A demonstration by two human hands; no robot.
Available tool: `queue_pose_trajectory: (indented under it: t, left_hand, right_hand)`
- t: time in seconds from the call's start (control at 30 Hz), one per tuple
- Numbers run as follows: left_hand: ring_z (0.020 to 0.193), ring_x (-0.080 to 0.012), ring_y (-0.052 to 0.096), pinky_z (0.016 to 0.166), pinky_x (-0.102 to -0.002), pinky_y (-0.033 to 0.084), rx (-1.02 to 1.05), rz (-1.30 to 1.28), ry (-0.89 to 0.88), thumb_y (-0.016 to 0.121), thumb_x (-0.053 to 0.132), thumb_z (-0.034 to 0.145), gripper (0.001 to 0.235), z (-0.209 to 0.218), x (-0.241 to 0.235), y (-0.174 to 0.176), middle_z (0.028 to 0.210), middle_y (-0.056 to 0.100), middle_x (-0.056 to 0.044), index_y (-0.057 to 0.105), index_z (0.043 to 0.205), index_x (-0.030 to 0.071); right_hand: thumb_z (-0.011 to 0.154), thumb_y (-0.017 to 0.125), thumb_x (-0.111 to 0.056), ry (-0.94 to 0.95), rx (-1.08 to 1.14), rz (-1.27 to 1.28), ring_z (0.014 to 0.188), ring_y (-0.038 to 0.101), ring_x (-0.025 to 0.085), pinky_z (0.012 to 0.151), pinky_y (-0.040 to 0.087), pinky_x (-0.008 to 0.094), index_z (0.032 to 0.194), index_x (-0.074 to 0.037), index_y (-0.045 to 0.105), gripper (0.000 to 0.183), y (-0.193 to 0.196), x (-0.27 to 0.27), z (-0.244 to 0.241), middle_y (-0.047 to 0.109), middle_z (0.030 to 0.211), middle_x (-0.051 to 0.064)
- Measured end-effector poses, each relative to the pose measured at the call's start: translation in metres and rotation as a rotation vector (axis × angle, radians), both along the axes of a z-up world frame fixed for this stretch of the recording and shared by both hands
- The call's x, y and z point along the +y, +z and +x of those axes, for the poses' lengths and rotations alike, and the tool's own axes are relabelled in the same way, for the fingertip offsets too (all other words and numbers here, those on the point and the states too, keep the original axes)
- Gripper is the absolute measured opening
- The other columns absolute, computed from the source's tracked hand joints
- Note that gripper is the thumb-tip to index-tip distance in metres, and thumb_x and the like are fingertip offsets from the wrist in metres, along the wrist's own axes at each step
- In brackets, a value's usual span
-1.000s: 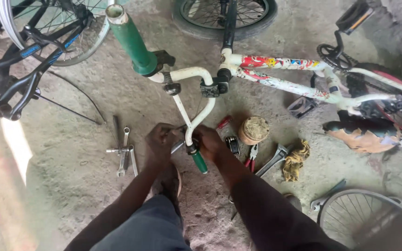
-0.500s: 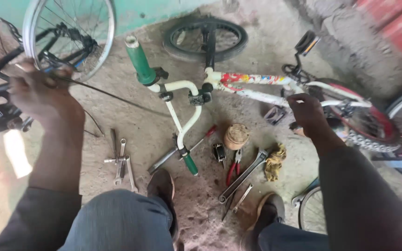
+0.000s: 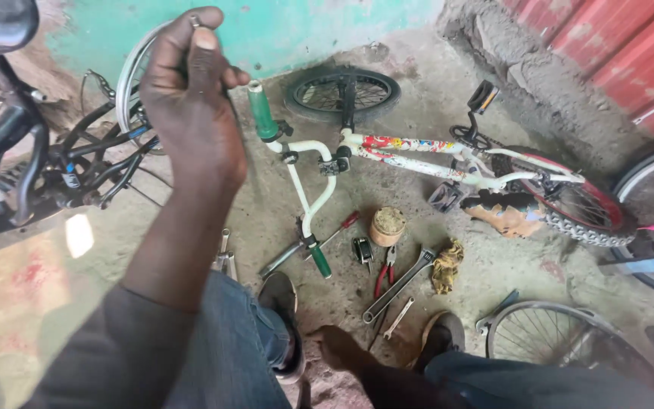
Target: The person works on a bicycle's handlebar area, using a wrench to tighten a bolt on the stem. They then manipulate a thin wire, possibly a brake cable, and apply lubricant from a yellow bottle to the wire before reattaching it.
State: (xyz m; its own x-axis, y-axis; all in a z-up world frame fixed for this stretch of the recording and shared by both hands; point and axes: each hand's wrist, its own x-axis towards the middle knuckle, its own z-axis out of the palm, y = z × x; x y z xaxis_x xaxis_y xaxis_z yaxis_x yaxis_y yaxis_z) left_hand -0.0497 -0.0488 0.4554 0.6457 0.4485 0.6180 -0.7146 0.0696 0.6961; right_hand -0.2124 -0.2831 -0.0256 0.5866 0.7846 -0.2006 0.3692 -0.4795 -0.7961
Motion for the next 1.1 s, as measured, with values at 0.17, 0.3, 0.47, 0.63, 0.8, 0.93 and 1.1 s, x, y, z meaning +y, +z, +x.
queue_pose_trajectory:
  t: [0.17,0.3,0.47,0.63,0.8,0.93,1.1]
  left_hand:
    - [0.054,-0.0077,0.045,0.048,-0.025,0.044,0.011,0.133,0.233,0.059,0.009,0.111,0.015,0.005,-0.006,-0.036,0.070,0.054,0.002,0.069,0.121,0.010]
    - [0.055,-0.0071,0.041,0.047,-0.024,0.035,0.157,0.205,0.258,0.060,0.015,0.107,0.017,0.005,-0.005,-0.050,0.069,0.052,0.004,0.071,0.118,0.008]
    - [0.057,-0.0067,0.034,0.047,-0.024,0.029,0.137,0.336,0.330,0.062,0.000,0.104,0.013,0.017,-0.004,-0.048,0.082,0.055,0.001,0.070,0.112,0.006]
    - [0.068,-0.0105,0.052,0.056,-0.025,0.046,0.301,0.383,0.388,0.059,0.006,0.102,0.018,0.020,-0.004,-0.060,0.087,0.047,-0.004,0.075,0.107,0.013]
    - [0.076,-0.0248,0.060,0.060,-0.041,0.057,0.489,0.478,0.222,0.041,0.017,0.109,0.032,0.024,0.011,-0.066,0.095,0.058,-0.017,0.071,0.114,0.006]
    - [0.072,-0.0262,0.062,0.065,-0.042,0.052,0.546,0.593,0.263,0.046,0.016,0.107,0.028,0.040,0.031,-0.074,0.085,0.062,-0.013,0.074,0.105,0.011]
    - [0.072,-0.0338,0.070,0.066,-0.042,0.055,0.387,0.755,0.542,0.057,0.015,0.099,0.023,0.050,0.050,-0.075,0.080,0.070,-0.013,0.078,0.091,0.016]
  right_hand:
    - [0.097,0.044,-0.017,-0.262,0.156,-0.081,0.076,0.062,0.028,0.073,0.051,0.041,0.098,-0.004,0.069,0.028,0.019,0.046,0.013,0.069,0.092,0.014]
    - [0.097,0.052,-0.012,-0.466,0.197,0.110,0.064,0.061,0.015,0.062,0.053,0.028,0.124,-0.007,0.073,0.034,0.107,0.036,0.046,0.076,0.119,0.013]
    - [0.093,0.056,-0.011,-0.544,0.301,0.105,0.058,0.060,0.017,0.054,0.047,0.031,0.117,-0.006,0.077,0.032,0.096,0.050,0.075,0.074,0.082,0.007]
    - [0.097,0.055,-0.004,-0.682,0.644,0.328,0.055,0.066,0.019,0.049,0.055,0.033,0.129,0.003,0.068,0.034,0.034,0.117,0.091,0.070,0.076,0.017]
    - [0.093,0.056,0.006,-0.277,0.477,0.296,0.121,0.060,0.054,0.100,0.048,0.063,0.127,0.006,0.067,0.036,0.187,0.126,0.069,0.066,0.124,0.036]
    - [0.102,0.052,-0.007,-0.345,0.685,0.464,0.069,0.061,0.016,0.066,0.052,0.036,0.135,-0.011,0.071,0.039,0.167,0.157,0.070,0.069,0.086,0.013]
    - [0.102,0.049,-0.004,-0.712,0.529,0.470,0.077,0.064,0.021,0.070,0.053,0.040,0.128,-0.003,0.072,0.035,0.211,0.163,0.084,0.067,0.088,0.020]
